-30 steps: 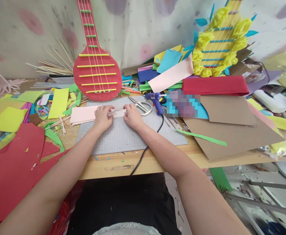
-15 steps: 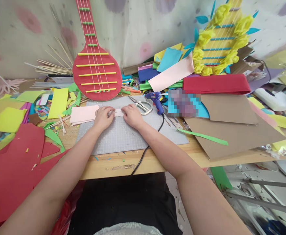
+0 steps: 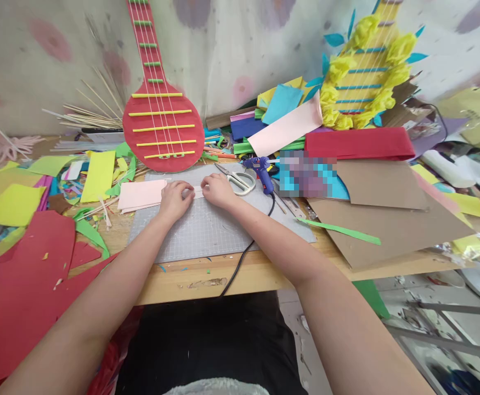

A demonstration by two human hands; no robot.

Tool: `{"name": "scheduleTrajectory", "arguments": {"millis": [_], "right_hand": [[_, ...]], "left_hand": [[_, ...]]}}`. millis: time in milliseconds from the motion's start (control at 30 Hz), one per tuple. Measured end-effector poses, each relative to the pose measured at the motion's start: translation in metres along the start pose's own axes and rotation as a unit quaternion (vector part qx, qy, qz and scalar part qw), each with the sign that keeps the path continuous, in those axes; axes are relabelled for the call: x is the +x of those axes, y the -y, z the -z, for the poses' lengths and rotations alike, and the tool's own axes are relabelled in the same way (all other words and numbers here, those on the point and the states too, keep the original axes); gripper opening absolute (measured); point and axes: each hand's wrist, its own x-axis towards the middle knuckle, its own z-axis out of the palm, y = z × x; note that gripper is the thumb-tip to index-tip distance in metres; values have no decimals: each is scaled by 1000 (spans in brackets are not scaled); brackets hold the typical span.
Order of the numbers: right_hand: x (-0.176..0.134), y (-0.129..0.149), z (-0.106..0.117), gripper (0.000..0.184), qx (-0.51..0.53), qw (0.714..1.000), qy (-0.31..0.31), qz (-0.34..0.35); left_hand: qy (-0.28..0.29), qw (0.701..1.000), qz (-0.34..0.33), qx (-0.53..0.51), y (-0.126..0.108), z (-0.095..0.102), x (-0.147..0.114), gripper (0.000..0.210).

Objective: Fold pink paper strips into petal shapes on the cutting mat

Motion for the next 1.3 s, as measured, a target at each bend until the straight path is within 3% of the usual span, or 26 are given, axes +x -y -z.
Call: {"name": "scheduleTrajectory", "arguments": {"millis": [167, 367, 633, 733, 833, 967, 1300], "right_hand": [[18, 5, 2, 19, -6, 999, 33, -15], [37, 14, 11, 26, -11, 986, 141, -91], [37, 17, 19, 27, 83, 979, 153, -104], [31, 12, 16, 18, 116, 981, 137, -68], [22, 7, 8, 8, 109, 990, 84, 15], [6, -1, -3, 14, 49, 994, 5, 97], [-24, -10, -1, 12, 54, 990, -30, 127]], "left_hand": [[5, 1000, 1, 0, -1, 1, 0, 17], [5, 1000, 4, -13, 0, 1, 0, 25], [-1, 1000, 6, -19, 1, 0, 0, 37], [-8, 1000, 2, -28, 1, 1, 0, 37], [-15, 999, 0, -38, 0, 3, 0, 30], [-8, 999, 4, -50, 2, 8, 2, 15], [34, 996, -70, -42, 9, 13, -1, 15]]}}
